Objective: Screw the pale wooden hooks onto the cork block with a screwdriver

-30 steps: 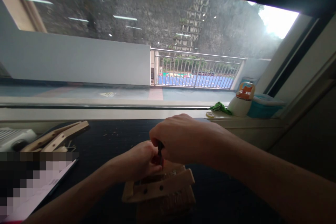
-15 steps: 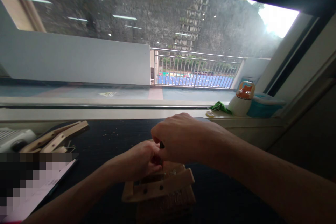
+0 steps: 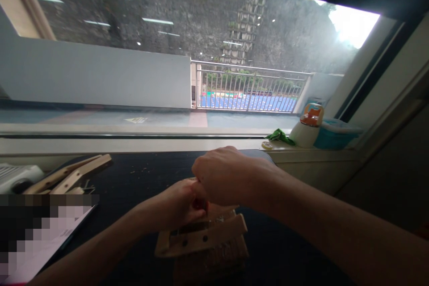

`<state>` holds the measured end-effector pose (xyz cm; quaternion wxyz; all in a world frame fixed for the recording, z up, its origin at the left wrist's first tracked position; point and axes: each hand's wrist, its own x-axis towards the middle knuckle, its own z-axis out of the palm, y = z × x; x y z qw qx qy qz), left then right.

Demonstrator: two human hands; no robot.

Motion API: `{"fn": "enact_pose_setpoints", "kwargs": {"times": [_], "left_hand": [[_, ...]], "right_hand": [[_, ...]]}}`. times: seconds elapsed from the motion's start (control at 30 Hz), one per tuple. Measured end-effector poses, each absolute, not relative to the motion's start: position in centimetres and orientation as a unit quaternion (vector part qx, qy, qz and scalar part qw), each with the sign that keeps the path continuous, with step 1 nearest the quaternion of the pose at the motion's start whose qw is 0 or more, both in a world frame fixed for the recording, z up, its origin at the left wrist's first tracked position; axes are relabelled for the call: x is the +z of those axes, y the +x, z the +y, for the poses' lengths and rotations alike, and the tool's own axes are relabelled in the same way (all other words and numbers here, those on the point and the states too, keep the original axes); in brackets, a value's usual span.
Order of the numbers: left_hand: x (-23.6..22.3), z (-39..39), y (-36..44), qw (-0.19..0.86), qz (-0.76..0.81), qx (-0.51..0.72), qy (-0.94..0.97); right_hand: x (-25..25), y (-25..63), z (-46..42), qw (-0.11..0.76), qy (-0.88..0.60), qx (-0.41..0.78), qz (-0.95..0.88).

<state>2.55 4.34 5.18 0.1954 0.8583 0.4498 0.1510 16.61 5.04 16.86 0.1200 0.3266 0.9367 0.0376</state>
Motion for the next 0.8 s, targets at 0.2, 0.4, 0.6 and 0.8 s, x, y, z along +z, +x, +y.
{"fn": "enact_pose_setpoints", "kwargs": {"times": [0.2,0.4,0.6,0.8], "left_hand": [[5.0,4.3,2.4,0.196,0.473,0.130,0.849],[5.2,4.3,2.5,0.194,0.453,0.145,0.858],[5.2,4.2,2.4,0.180,0.460,0.151,0.856],[5.1,4.2,2.5,0.195,0.452,0.159,0.856]], "right_hand": [[17.6,16.4,4.4,0.129,0.303,0.005,0.944],[16.6,16.4,5.0,0.104,0.290,-0.006,0.951],[16.5,16.4,5.1,0.087,0.299,0.008,0.950],[16.5,16.7,5.3,0.075,0.310,-0.019,0.948]]}}
